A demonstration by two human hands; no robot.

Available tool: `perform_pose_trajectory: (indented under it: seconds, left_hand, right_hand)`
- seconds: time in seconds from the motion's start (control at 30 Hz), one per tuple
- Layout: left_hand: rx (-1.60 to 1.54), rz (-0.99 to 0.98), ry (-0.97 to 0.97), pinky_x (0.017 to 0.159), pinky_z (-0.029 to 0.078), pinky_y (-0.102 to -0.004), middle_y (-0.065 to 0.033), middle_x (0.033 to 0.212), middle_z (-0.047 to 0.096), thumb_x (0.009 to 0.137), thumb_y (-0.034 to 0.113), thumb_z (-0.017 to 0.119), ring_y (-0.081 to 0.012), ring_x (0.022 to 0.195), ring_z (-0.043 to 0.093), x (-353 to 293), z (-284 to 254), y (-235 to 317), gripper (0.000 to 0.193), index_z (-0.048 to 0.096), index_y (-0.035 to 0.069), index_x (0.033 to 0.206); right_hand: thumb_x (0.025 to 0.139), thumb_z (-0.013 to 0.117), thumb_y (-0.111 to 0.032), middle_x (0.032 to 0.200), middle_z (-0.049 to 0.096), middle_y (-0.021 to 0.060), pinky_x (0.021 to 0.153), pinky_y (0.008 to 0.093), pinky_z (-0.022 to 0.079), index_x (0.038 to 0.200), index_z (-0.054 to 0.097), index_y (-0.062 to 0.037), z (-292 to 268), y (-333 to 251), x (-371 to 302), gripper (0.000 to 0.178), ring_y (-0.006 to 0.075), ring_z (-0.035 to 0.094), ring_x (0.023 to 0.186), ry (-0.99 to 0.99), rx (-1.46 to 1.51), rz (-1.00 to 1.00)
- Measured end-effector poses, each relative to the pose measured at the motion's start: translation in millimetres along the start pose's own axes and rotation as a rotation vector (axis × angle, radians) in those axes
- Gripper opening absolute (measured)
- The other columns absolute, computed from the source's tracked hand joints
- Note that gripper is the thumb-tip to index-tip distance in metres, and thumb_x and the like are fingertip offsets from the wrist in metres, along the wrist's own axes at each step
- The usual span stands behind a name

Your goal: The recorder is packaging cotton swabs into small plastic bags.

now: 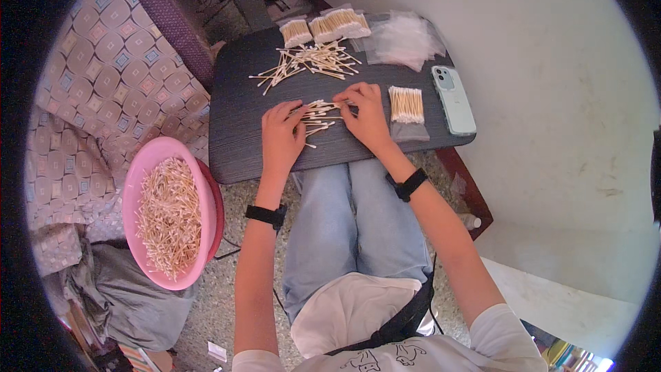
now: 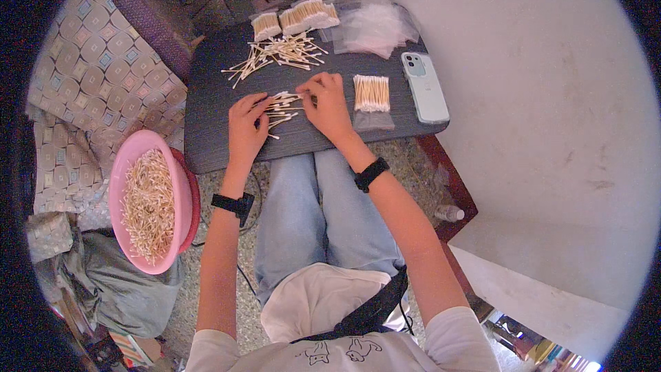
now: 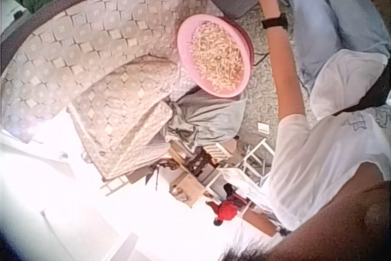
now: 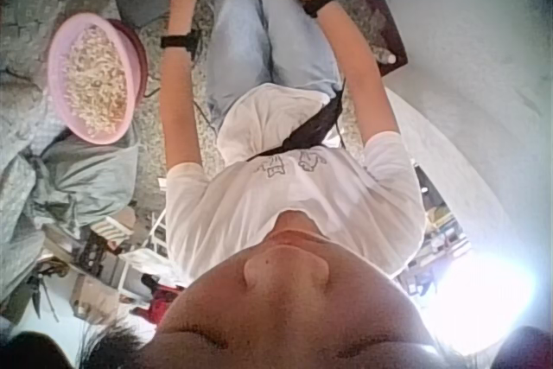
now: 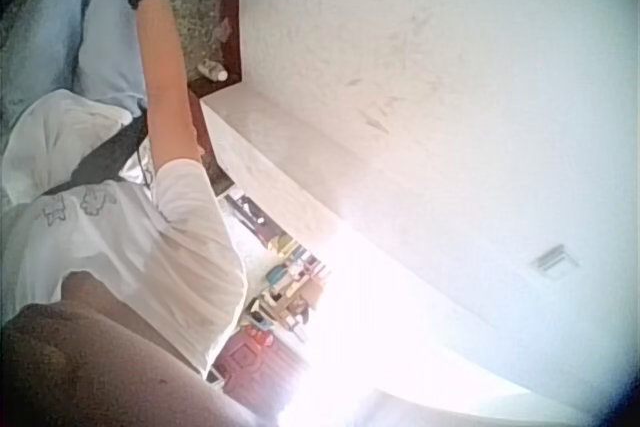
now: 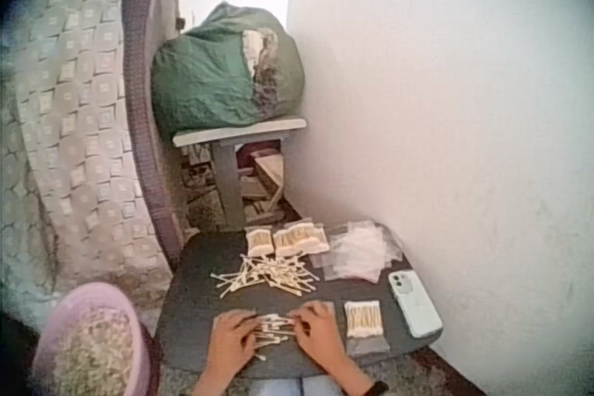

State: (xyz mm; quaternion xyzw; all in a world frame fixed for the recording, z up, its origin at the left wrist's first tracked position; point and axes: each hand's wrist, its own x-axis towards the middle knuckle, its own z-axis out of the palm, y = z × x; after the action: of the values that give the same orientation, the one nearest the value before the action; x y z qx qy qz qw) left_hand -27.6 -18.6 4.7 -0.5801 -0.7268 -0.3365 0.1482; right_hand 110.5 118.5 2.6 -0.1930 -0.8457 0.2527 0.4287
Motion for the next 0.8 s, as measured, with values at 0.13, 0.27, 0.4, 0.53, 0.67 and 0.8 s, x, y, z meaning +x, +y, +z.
perform_pose_trajectory:
  seconds: [0.13,0.27,0.4,0.53,0.67,0.8]
  left_hand:
    - [0.030,0.013,-0.033,0.097,0.040,-0.0395,-0.0092,0.111,0.064,0.075,0.006,0.060,-0.0253,0.106,0.057,-0.9,0.7,0.3,0.026,0.067,0.004,0.101]
    - [0.087,0.033,-0.057,0.103,0.038,-0.0400,-0.0122,0.113,0.064,0.080,0.011,0.059,-0.0239,0.110,0.059,0.7,1.0,4.5,0.026,0.067,0.000,0.102]
    - [0.139,0.016,-0.105,0.105,0.036,-0.0406,-0.0142,0.125,0.057,0.089,0.022,0.056,-0.0245,0.117,0.055,1.8,3.8,6.2,0.033,0.063,-0.001,0.112]
    - [0.174,0.012,-0.125,0.106,0.034,-0.0410,-0.0153,0.132,0.052,0.091,0.027,0.055,-0.0261,0.122,0.049,0.9,7.1,2.6,0.042,0.056,0.000,0.122]
    - [0.183,-0.046,-0.204,0.110,0.028,-0.0417,-0.0164,0.140,0.042,0.094,0.036,0.049,-0.0278,0.131,0.039,1.2,8.3,1.6,0.054,0.044,-0.001,0.133]
    - [0.228,-0.059,-0.232,0.112,0.022,-0.0440,-0.0167,0.144,0.037,0.095,0.042,0.043,-0.0283,0.136,0.031,1.8,10.5,0.1,0.061,0.037,-0.001,0.138]
  right_hand:
    - [0.074,0.063,-0.001,0.088,0.056,0.0102,0.081,0.0375,0.043,0.086,0.068,-0.0054,0.4,0.2,-1.1,0.014,0.0283,0.050,0.090,-0.027,0.013,0.089]
    - [0.074,0.065,-0.003,0.088,0.056,0.0100,0.081,0.0378,0.043,0.085,0.069,-0.0059,1.2,-0.2,-1.1,0.012,0.0284,0.050,0.090,-0.018,-0.019,0.054]
    - [0.075,0.065,-0.004,0.089,0.057,0.0096,0.082,0.0380,0.043,0.085,0.070,-0.0061,2.3,3.2,-1.4,0.011,0.0284,0.051,0.091,-0.007,-0.036,0.030]
    - [0.076,0.064,-0.005,0.090,0.057,0.0086,0.083,0.0386,0.043,0.090,0.070,-0.0067,4.4,1.6,-0.8,0.015,0.0282,0.050,0.092,-0.027,-0.073,-0.003]
    - [0.077,0.063,-0.007,0.092,0.056,0.0083,0.083,0.0389,0.043,0.096,0.070,-0.0073,4.1,0.5,-0.8,0.020,0.0284,0.050,0.092,-0.029,-0.104,-0.015]
    - [0.077,0.063,-0.006,0.092,0.056,0.0085,0.083,0.0388,0.042,0.097,0.070,-0.0074,3.9,-0.4,-0.8,0.021,0.0283,0.049,0.091,-0.037,-0.115,-0.018]
